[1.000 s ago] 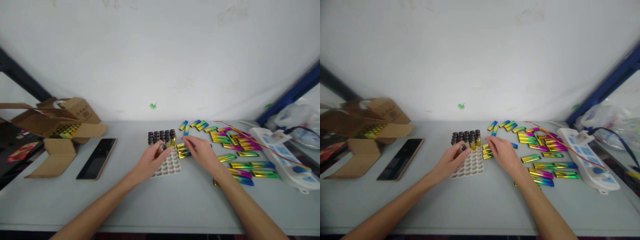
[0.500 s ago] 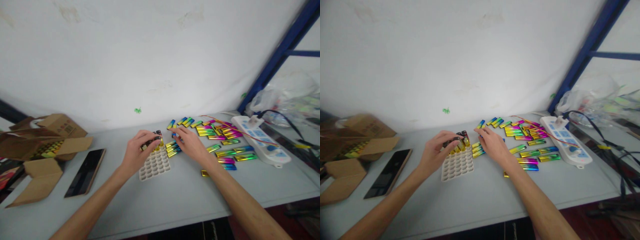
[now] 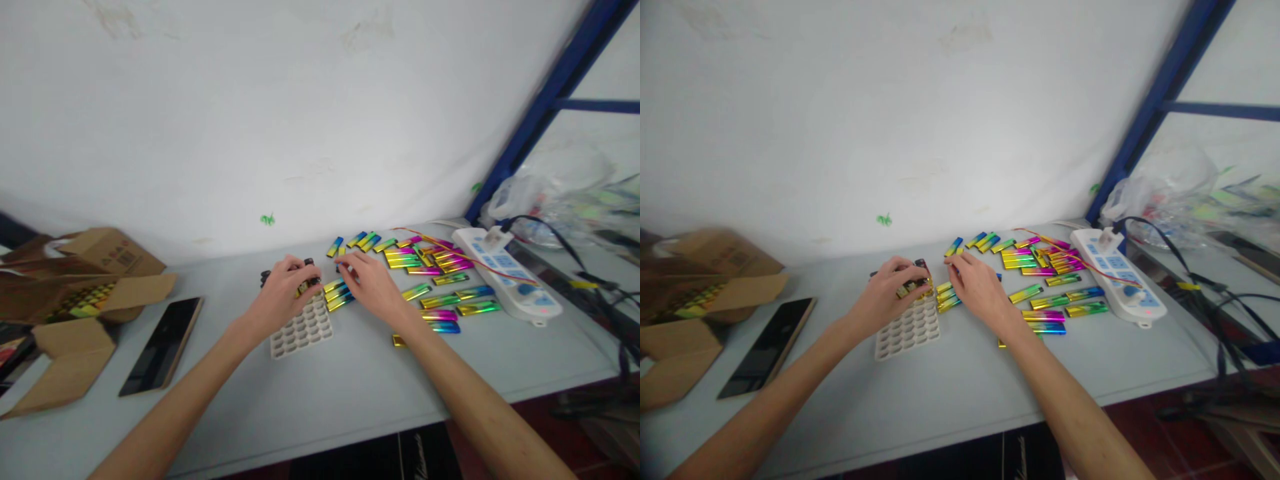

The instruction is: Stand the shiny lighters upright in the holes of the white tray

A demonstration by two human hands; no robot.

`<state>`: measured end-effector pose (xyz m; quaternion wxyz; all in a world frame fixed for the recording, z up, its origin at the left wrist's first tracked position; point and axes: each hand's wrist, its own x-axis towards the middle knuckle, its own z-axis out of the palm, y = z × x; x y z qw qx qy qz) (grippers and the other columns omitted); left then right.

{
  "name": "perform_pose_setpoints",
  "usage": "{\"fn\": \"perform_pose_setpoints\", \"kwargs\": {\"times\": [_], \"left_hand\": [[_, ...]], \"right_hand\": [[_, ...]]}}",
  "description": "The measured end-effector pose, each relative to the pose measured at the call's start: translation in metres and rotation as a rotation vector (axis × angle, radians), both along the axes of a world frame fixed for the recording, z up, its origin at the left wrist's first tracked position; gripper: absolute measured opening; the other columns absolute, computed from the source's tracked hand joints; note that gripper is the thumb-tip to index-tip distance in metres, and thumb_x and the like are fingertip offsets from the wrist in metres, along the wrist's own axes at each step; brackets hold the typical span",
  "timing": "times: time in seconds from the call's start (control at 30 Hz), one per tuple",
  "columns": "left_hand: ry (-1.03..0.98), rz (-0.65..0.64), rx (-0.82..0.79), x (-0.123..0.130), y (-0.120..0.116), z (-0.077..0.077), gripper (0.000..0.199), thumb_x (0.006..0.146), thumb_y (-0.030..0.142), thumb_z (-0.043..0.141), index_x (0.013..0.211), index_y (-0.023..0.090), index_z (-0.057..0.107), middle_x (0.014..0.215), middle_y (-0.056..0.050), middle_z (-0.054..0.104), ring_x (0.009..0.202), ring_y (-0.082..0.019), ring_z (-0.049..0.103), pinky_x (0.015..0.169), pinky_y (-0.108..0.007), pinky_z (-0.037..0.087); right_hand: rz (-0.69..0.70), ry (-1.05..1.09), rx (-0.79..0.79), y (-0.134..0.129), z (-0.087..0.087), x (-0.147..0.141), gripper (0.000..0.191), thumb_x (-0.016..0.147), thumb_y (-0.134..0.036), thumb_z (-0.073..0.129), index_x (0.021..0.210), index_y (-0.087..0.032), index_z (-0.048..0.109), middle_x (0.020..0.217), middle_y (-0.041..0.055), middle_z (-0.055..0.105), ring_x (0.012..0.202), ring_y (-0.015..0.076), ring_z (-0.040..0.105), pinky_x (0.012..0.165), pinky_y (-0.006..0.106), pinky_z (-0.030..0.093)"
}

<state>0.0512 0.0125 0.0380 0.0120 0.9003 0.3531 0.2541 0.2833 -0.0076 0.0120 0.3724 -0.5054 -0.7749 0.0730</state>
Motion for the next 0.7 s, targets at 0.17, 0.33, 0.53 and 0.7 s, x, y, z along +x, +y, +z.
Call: {"fn": "perform_pose_setpoints", "kwargs": {"times": [0.17, 0.33, 0.53, 0.7], "left_hand": [[0.031, 0.001, 0.034, 0.001, 0.0, -0.001, 0.012, 0.099, 0.028, 0.063, 0.106, 0.02, 0.069, 0.106, -0.008, 0.06, 0.099, -0.023, 0.062, 0.094, -0.041, 0.053], [0.038, -0.045, 0.218, -0.003, 0.002, -0.011, 0.014, 0.099, 0.026, 0.064, 0.109, 0.019, 0.069, 0.115, -0.013, 0.062, 0.109, -0.026, 0.058, 0.096, -0.042, 0.052], [0.132, 0.031, 0.268, -0.012, -0.006, -0.009, 0.035, 0.097, 0.028, 0.066, 0.132, 0.024, 0.065, 0.114, -0.013, 0.064, 0.106, -0.029, 0.06, 0.097, -0.047, 0.05], [-0.062, 0.115, 0.139, -0.037, -0.005, -0.014, 0.062, 0.093, 0.043, 0.071, 0.148, 0.024, 0.049, 0.133, -0.016, 0.059, 0.124, -0.031, 0.058, 0.111, -0.049, 0.047]], "right_hand": [[-0.018, 0.003, -0.03, 0.002, -0.001, 0.002, 0.021, 0.105, -0.021, 0.051, 0.117, -0.02, 0.069, 0.108, 0.0086, 0.073, 0.082, 0.0188, 0.066, 0.078, 0.03, 0.05], [-0.043, 0.017, -0.003, 0.005, -0.002, 0.005, 0.02, 0.104, -0.021, 0.052, 0.113, -0.021, 0.07, 0.106, 0.0082, 0.074, 0.089, 0.0203, 0.069, 0.084, 0.031, 0.051], [-0.12, 0.066, -0.031, 0.009, -0.001, 0.015, 0.026, 0.105, -0.023, 0.051, 0.121, -0.017, 0.07, 0.092, 0.0077, 0.079, 0.078, 0.021, 0.073, 0.077, 0.03, 0.052], [-0.196, 0.096, -0.089, 0.005, 0.014, 0.026, 0.031, 0.104, -0.037, 0.056, 0.085, -0.02, 0.073, 0.057, -0.0011, 0.07, 0.049, 0.0165, 0.065, 0.064, 0.027, 0.048]]}}
